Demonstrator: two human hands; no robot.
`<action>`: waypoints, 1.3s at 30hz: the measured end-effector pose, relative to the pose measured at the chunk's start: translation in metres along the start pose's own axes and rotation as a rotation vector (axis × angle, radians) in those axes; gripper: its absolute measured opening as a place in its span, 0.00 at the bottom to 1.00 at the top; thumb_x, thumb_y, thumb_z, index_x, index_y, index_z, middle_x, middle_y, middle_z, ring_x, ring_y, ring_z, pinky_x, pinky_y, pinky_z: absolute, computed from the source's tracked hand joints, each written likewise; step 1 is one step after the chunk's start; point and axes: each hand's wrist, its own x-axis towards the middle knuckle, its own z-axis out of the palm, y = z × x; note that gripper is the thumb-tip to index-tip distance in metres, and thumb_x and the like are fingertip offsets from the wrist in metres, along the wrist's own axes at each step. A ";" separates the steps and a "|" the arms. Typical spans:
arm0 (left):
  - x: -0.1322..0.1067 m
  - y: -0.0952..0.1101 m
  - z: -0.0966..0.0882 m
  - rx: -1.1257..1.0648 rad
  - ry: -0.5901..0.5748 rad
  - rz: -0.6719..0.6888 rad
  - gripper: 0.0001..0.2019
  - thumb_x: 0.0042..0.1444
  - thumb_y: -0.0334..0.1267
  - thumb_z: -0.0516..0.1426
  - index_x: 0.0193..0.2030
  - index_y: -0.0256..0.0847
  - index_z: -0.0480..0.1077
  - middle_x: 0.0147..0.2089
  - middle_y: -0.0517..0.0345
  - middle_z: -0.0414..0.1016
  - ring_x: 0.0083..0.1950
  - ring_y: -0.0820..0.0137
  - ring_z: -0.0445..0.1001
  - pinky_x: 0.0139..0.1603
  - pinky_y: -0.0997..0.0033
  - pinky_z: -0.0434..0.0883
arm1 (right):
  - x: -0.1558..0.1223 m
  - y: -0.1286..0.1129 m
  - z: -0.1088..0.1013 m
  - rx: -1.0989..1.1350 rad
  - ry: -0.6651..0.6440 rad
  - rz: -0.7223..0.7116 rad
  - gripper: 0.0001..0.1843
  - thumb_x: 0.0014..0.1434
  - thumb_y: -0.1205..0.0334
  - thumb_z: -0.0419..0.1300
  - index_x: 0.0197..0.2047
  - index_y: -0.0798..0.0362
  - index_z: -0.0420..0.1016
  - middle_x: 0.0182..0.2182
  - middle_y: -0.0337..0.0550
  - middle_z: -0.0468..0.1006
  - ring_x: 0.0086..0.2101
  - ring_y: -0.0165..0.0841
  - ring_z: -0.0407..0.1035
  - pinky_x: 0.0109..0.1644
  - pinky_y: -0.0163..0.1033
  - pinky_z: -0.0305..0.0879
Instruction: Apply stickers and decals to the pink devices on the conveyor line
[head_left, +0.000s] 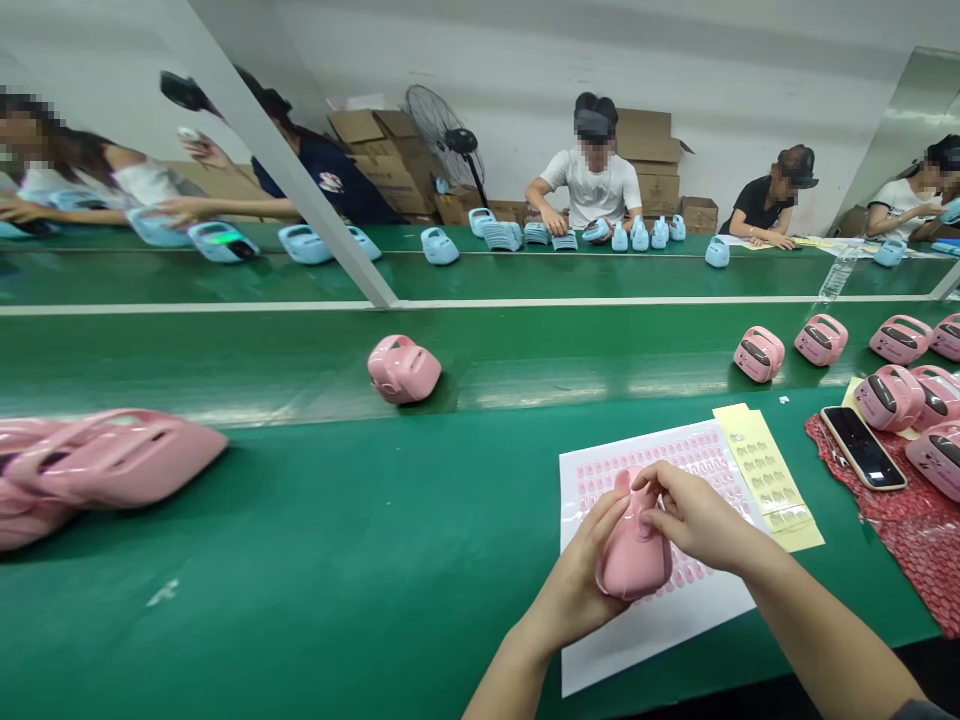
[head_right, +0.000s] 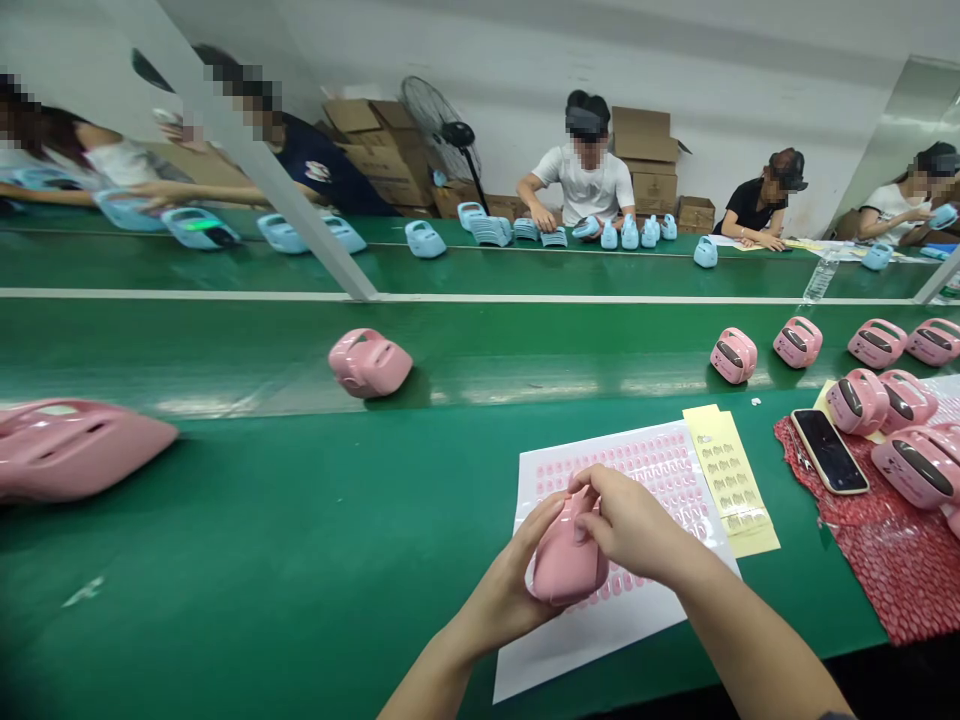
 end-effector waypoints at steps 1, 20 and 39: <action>-0.001 0.000 0.000 0.002 0.009 0.005 0.45 0.35 0.29 0.65 0.61 0.47 0.51 0.61 0.42 0.58 0.58 0.50 0.60 0.51 0.50 0.64 | -0.001 0.000 0.002 -0.059 0.040 -0.039 0.15 0.49 0.76 0.49 0.38 0.49 0.63 0.25 0.35 0.71 0.30 0.31 0.67 0.36 0.38 0.62; 0.008 0.014 0.004 -0.221 -0.004 0.084 0.46 0.30 0.23 0.66 0.58 0.52 0.57 0.60 0.44 0.60 0.58 0.49 0.59 0.53 0.47 0.62 | 0.019 0.062 -0.005 0.410 -0.019 0.141 0.20 0.51 0.54 0.55 0.47 0.51 0.67 0.37 0.41 0.70 0.25 0.26 0.62 0.29 0.34 0.61; 0.006 0.011 0.010 -0.031 0.094 0.029 0.30 0.41 0.21 0.57 0.52 0.47 0.66 0.53 0.48 0.69 0.56 0.50 0.63 0.57 0.43 0.55 | -0.030 0.005 -0.001 0.231 0.130 0.150 0.07 0.47 0.69 0.55 0.24 0.51 0.58 0.19 0.31 0.61 0.20 0.24 0.55 0.24 0.31 0.53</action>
